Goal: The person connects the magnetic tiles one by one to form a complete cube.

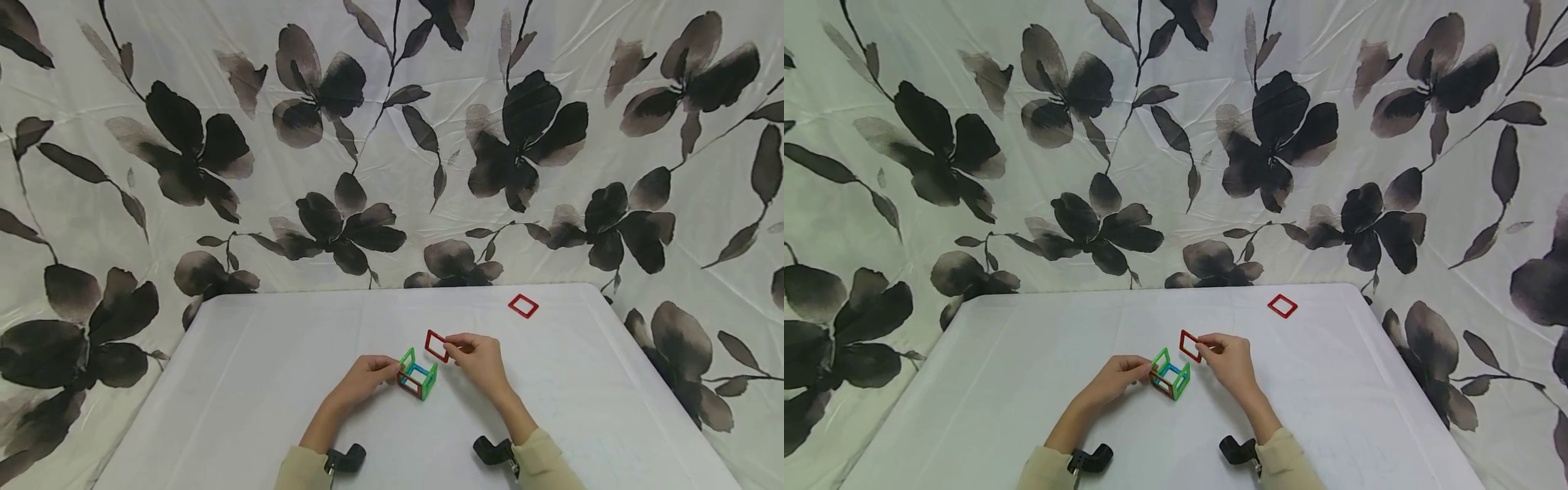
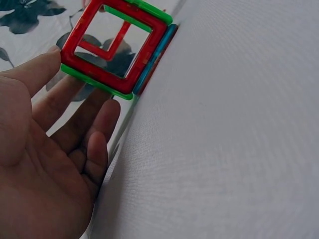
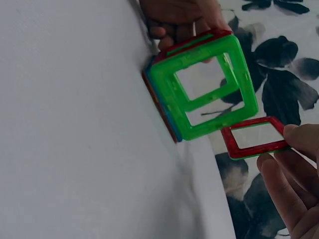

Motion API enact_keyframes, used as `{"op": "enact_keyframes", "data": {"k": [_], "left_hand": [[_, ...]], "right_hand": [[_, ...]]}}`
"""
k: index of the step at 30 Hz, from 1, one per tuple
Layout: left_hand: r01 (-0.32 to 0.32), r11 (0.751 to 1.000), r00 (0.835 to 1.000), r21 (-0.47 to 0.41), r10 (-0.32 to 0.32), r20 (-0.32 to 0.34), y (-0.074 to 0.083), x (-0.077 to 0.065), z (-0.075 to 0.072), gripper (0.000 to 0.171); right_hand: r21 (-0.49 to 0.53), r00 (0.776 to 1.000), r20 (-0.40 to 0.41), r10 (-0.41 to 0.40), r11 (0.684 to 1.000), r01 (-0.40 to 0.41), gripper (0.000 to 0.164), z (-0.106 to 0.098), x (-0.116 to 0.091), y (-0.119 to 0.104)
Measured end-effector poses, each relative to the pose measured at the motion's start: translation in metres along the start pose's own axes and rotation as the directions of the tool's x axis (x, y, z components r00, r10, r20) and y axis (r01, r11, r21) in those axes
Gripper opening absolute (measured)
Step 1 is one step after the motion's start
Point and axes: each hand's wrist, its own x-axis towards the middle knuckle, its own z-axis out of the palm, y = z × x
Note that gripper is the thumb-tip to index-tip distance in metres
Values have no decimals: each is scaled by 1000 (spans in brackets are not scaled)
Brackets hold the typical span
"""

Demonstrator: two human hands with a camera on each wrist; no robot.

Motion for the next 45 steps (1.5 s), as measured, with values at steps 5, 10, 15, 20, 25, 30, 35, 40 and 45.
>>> {"op": "enact_keyframes", "data": {"k": [5,10,15,20,25,30,35,40,45], "left_hand": [[-11,1000,1000,17,11,7,22,-9,0,25],[-2,1000,1000,27,2,8,36,-16,0,25],[-12,1000,1000,6,12,18,36,-17,0,27],[-24,1000,999,-13,25,27,34,-16,-2,27],[-19,1000,999,-25,20,30,33,-15,-3,26],[-20,999,999,-31,21,27,33,-15,-2,26],[-2,1000,1000,-28,3,30,32,-15,-1,27],[-1,1000,999,-27,1,32,33,-15,-1,26],[-9,999,1000,-31,10,23,33,-15,0,26]], "right_hand": [[5,999,31,-20,1000,20,8,5,-4,1],[10,998,61,-22,1000,22,8,9,-8,0],[3,996,82,-39,999,39,8,11,-9,-1],[10,992,119,-44,999,43,8,12,-9,1],[63,988,156,-20,998,11,8,12,-8,3],[101,981,192,15,994,-35,11,8,-9,-7],[120,979,203,24,992,-49,13,12,-10,8],[117,977,205,61,989,-86,13,13,-11,9],[120,971,230,73,987,-103,14,9,-13,-8]]}}
